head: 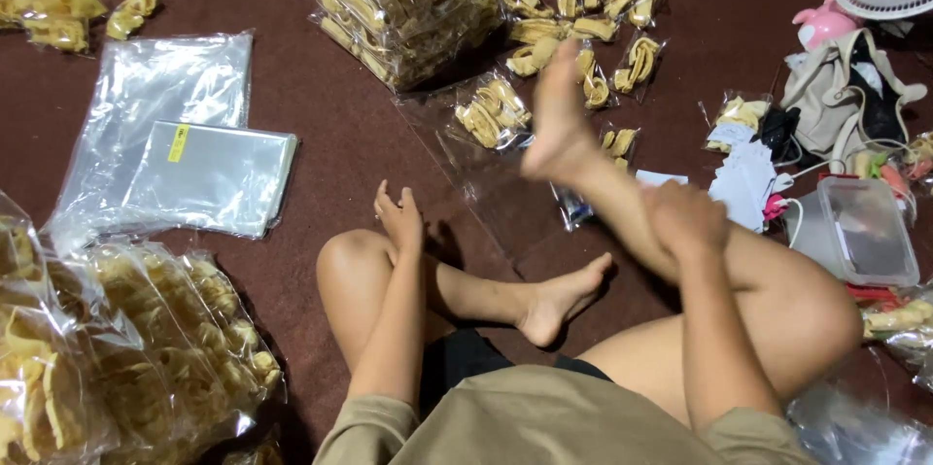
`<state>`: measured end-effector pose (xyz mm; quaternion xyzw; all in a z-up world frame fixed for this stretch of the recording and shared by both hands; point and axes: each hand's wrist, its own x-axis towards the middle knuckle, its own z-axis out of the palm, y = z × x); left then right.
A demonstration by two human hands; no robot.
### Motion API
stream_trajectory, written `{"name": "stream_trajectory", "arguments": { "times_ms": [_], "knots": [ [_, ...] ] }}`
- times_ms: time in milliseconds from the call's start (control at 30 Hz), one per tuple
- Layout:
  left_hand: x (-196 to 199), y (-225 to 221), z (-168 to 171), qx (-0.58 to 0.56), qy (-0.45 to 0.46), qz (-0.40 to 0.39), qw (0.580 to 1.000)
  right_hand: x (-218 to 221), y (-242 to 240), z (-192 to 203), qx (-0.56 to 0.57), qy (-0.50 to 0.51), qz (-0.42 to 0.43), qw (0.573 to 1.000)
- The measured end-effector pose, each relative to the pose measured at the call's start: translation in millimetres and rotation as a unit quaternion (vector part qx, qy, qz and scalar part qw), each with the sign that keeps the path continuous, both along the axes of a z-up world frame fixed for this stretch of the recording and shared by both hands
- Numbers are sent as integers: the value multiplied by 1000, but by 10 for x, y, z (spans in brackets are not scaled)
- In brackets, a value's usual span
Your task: Manually placing snacks into plastic bags and sealing them with a stapler while sitting on the floor.
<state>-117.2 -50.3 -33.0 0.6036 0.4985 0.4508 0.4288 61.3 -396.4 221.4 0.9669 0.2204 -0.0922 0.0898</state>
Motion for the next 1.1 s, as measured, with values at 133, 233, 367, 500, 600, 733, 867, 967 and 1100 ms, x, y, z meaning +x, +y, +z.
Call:
{"name": "stream_trajectory", "arguments": {
  "times_ms": [133,233,367,500,600,733,867,967,1100],
  "knots": [
    [131,178,-475,-124,55,-98,986,430,-245,-426,91,4,-79,993],
    [189,114,-471,-201,5,-143,969,250,-164,-822,170,45,-78,981],
    [329,90,-425,-279,-6,-180,943,459,45,-1389,243,127,-39,961],
    [284,-7,-419,-312,12,-185,932,1138,234,-1803,199,132,-46,970],
    [287,-33,-188,-321,9,-198,926,1654,463,-2050,201,137,-54,968],
    [382,0,-374,-339,28,-192,921,2002,875,-2274,274,124,-148,942],
    [406,-21,-453,-351,48,-192,915,1636,1238,-2109,199,108,-144,963],
    [492,-43,-186,-371,43,-199,906,1711,1297,-2116,276,137,-164,937],
    [530,-90,-296,-369,59,-223,900,2032,971,-2482,555,204,-171,788]
  ]
}}
